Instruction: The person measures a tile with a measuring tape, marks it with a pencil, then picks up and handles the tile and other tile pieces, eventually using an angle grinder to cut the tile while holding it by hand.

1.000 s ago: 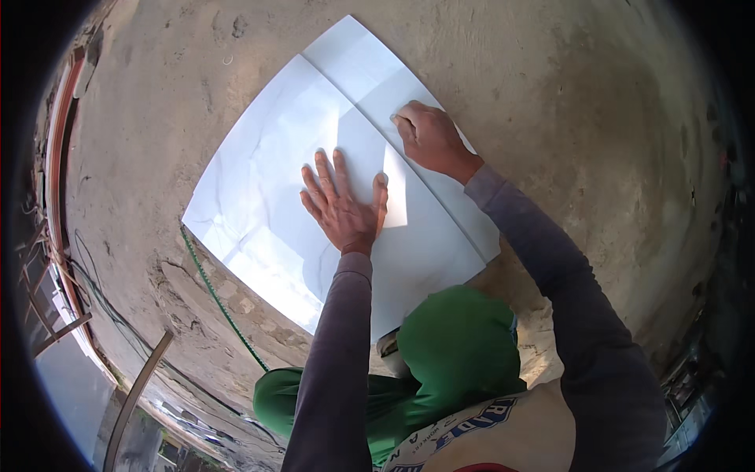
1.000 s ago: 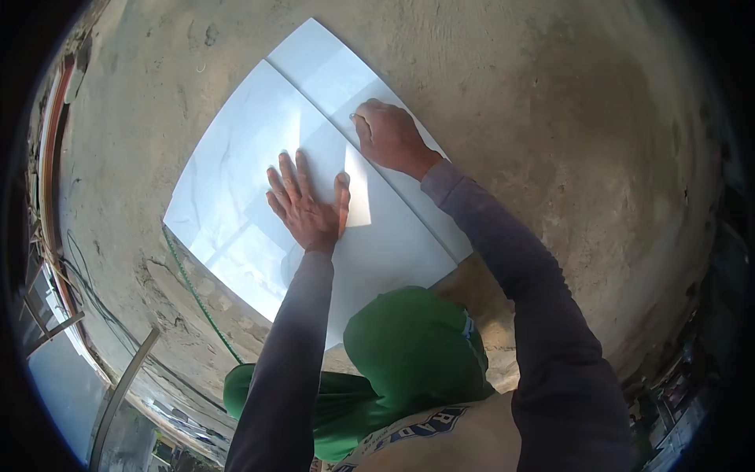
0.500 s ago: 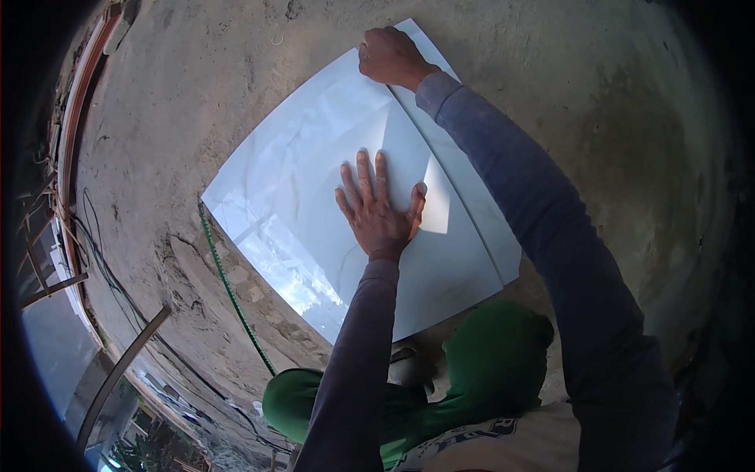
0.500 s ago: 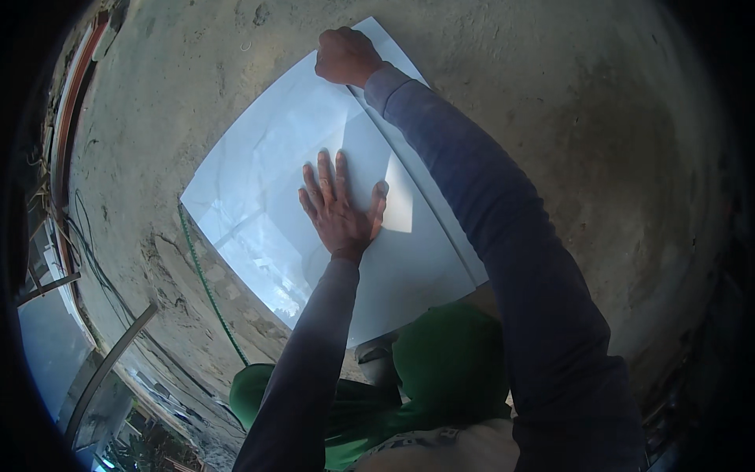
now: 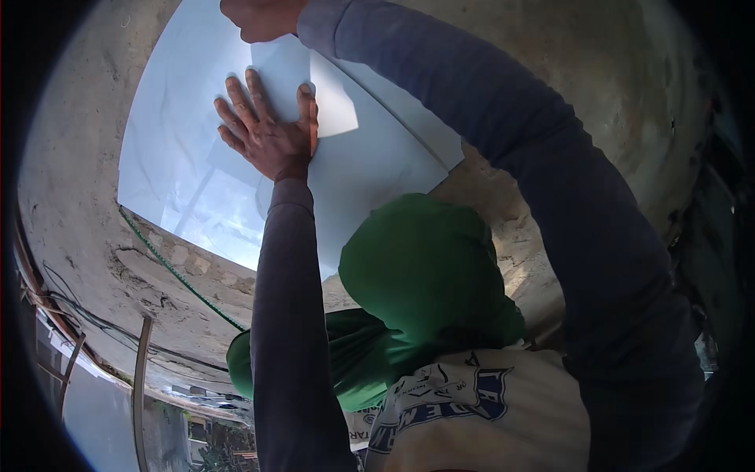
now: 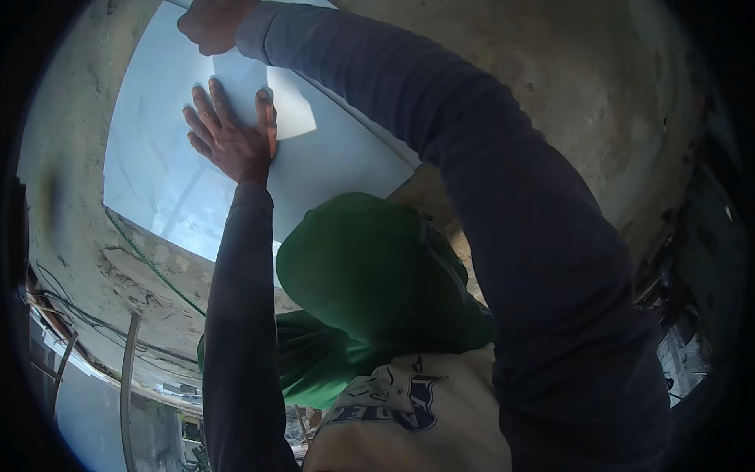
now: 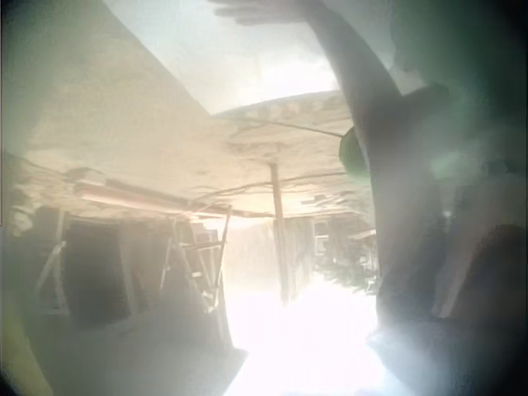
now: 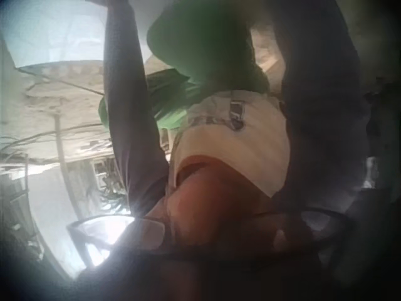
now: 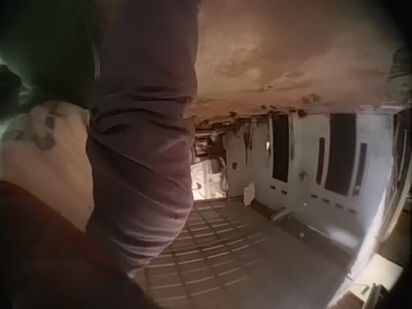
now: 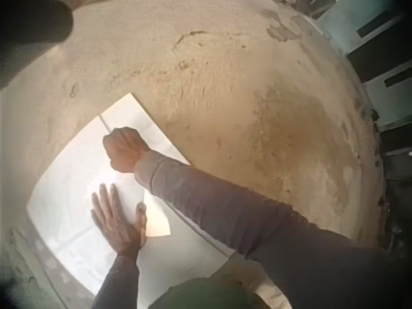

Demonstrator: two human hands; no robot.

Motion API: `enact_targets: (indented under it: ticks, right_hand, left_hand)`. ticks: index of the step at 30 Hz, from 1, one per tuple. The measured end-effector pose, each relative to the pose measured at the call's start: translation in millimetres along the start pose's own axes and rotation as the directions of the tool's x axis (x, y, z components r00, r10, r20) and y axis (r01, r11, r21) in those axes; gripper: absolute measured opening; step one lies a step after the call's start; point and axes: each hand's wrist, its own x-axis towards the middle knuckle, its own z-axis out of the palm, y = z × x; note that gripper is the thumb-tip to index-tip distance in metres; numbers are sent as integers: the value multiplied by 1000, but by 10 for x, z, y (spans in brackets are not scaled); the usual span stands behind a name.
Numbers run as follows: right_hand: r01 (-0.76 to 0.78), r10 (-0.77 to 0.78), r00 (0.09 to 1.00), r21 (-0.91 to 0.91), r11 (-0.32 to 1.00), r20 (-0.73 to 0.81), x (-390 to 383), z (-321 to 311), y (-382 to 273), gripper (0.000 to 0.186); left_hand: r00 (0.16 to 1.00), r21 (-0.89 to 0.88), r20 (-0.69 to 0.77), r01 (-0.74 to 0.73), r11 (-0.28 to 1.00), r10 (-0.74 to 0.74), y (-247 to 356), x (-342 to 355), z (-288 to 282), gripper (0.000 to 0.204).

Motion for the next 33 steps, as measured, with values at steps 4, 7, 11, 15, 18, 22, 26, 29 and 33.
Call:
enact_targets:
  ticks: [4,7,11,15,18,22,26,29,33]
  right_hand:
    - [-51,84,982,-190,981,170,-1993,-198,-324,15]
    - [-382,393,785,-126,916,479,-3991,-423,-602,21]
    - [-455,450,656,-158,876,606,-4670,-888,-729,23]
    - [-451,450,892,170,876,50,-2962,-480,-309,12]
    - [-257,328,906,270,928,-266,-1632,-165,171,19]
    - [-190,283,913,306,933,-294,-11,-10,254,22]
    - [-177,226,933,191,965,-280,746,134,235,21]
    - [-258,293,937,185,948,-192,917,106,164,21]
    - [-290,330,925,214,933,-190,939,78,156,20]
  left_hand:
    - [1000,-4,-9,-26,1000,26,97,-25,37,87]
    - [1000,19,1,-26,999,26,214,-17,44,86]
    - [997,8,59,41,999,-41,97,-1,-5,89]
    - [991,-2,101,93,996,-93,-2,-68,60,88]
    - [986,-30,137,95,995,-91,209,-6,-58,88]
    - [984,-67,148,109,992,-98,146,54,-172,89]
    - [988,-85,125,102,991,-91,91,45,-150,89]
    - [989,-92,112,108,990,-98,45,49,-149,90]
    - [988,-121,123,110,987,-95,39,54,-166,90]
